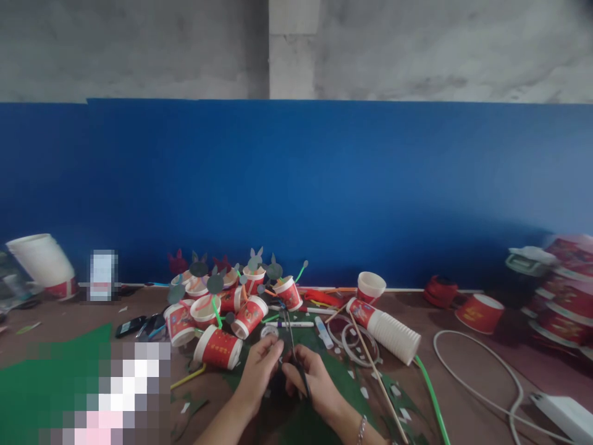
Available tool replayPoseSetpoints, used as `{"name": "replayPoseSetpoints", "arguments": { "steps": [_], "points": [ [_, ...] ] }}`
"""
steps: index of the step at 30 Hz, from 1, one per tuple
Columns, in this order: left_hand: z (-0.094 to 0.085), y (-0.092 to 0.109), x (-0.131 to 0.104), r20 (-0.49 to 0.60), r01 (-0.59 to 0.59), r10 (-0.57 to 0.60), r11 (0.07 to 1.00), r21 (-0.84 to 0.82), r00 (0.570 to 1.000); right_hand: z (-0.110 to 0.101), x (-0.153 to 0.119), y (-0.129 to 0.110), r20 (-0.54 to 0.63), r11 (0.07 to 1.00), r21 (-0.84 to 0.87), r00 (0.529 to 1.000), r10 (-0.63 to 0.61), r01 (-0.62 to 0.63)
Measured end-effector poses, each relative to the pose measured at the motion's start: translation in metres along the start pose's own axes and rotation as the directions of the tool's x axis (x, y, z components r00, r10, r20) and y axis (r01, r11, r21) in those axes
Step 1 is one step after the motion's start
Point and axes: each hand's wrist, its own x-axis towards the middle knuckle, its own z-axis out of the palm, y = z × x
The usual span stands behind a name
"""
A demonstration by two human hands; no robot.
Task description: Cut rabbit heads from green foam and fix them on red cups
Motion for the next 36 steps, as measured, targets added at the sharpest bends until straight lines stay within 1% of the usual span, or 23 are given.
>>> {"name": "replayPoseSetpoints", "arguments": {
  "steps": [2,5,12,18,22,25,28,36],
  "points": [
    [0.001,0.002,-0.001,0.007,-0.005,0.005,1.0,0.008,1.0,0.0,0.0,-0.001,-0.003,1.0,-0.003,1.0,-0.003,0.003],
    [0.001,0.004,-0.001,-0.012,-0.004,0.004,1.0,0.019,1.0,0.001,0.0,0.0,-0.008,1.0,-0.011,1.0,-0.013,0.013],
    [-0.002,0.003,0.001,-0.035,0.001,0.001,0.999,0.035,0.999,0.0,0.001,0.0,-0.024,0.999,-0.05,1.0,0.009,-0.01],
    [-0.001,0.001,0.001,-0.098,-0.026,0.027,0.999,0.019,0.995,0.0,0.001,0.0,-0.022,0.999,-0.052,1.0,0.015,-0.017],
    [-0.003,0.0,0.002,-0.08,-0.032,0.033,0.999,0.018,0.996,0.0,0.001,0.002,-0.005,0.999,-0.029,1.0,0.014,-0.014],
    [-0.007,-0.002,0.005,-0.059,-0.046,0.05,0.997,0.069,0.997,-0.001,0.0,0.004,0.022,1.0,-0.018,1.0,0.013,-0.013],
    [-0.009,-0.004,0.006,-0.041,-0.048,0.053,0.993,0.111,0.998,-0.002,0.0,0.003,0.021,1.0,-0.022,1.0,0.007,-0.006],
    [-0.01,-0.008,0.008,-0.087,-0.024,0.031,0.996,0.081,0.996,-0.002,0.002,0.0,0.0,0.998,-0.058,1.0,0.019,-0.019]
  ]
}}
